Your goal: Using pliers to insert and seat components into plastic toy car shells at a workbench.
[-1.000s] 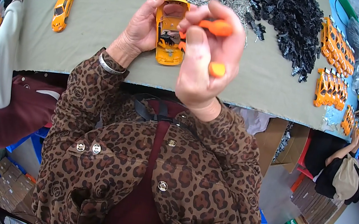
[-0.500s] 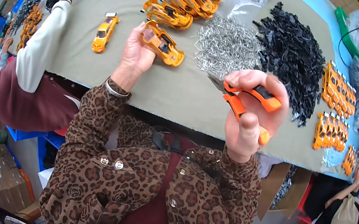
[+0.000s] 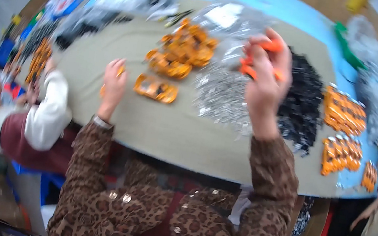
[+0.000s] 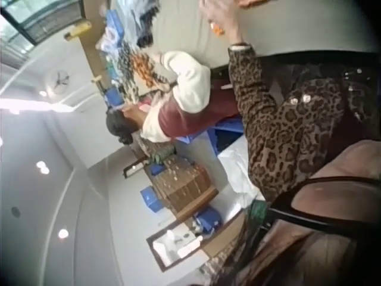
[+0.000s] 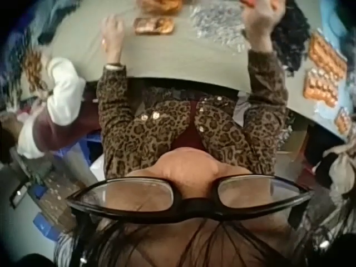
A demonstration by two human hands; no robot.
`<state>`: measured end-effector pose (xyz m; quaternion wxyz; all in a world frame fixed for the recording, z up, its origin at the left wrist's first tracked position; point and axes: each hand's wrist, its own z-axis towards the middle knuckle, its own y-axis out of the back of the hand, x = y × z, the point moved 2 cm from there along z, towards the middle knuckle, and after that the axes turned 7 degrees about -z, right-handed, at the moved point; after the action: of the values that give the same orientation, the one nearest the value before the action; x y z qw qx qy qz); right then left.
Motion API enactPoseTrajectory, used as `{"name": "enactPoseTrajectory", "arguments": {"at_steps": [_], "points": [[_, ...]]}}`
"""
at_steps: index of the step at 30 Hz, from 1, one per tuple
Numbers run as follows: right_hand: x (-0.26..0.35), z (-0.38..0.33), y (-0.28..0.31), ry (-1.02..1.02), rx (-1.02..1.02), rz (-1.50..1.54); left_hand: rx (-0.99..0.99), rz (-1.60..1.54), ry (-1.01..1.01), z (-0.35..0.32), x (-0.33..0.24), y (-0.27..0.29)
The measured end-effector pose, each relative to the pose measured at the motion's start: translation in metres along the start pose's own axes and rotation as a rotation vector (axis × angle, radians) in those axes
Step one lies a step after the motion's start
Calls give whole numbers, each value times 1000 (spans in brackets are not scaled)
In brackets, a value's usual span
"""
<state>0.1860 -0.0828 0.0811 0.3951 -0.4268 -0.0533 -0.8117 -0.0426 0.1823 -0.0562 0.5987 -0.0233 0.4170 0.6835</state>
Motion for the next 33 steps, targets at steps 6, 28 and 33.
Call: {"name": "enactPoseTrajectory", "arguments": {"at_steps": [6,28,33], "points": [[-18,94,36,262,-349,127,246,529,229,-4,49,12],[-10,-85,158,3,-585,-52,986,-1909,1216,-71,-147,-86],[-20,-86,155,-73,-731,-12,994,-1917,1310,-78,-149,-102]]}}
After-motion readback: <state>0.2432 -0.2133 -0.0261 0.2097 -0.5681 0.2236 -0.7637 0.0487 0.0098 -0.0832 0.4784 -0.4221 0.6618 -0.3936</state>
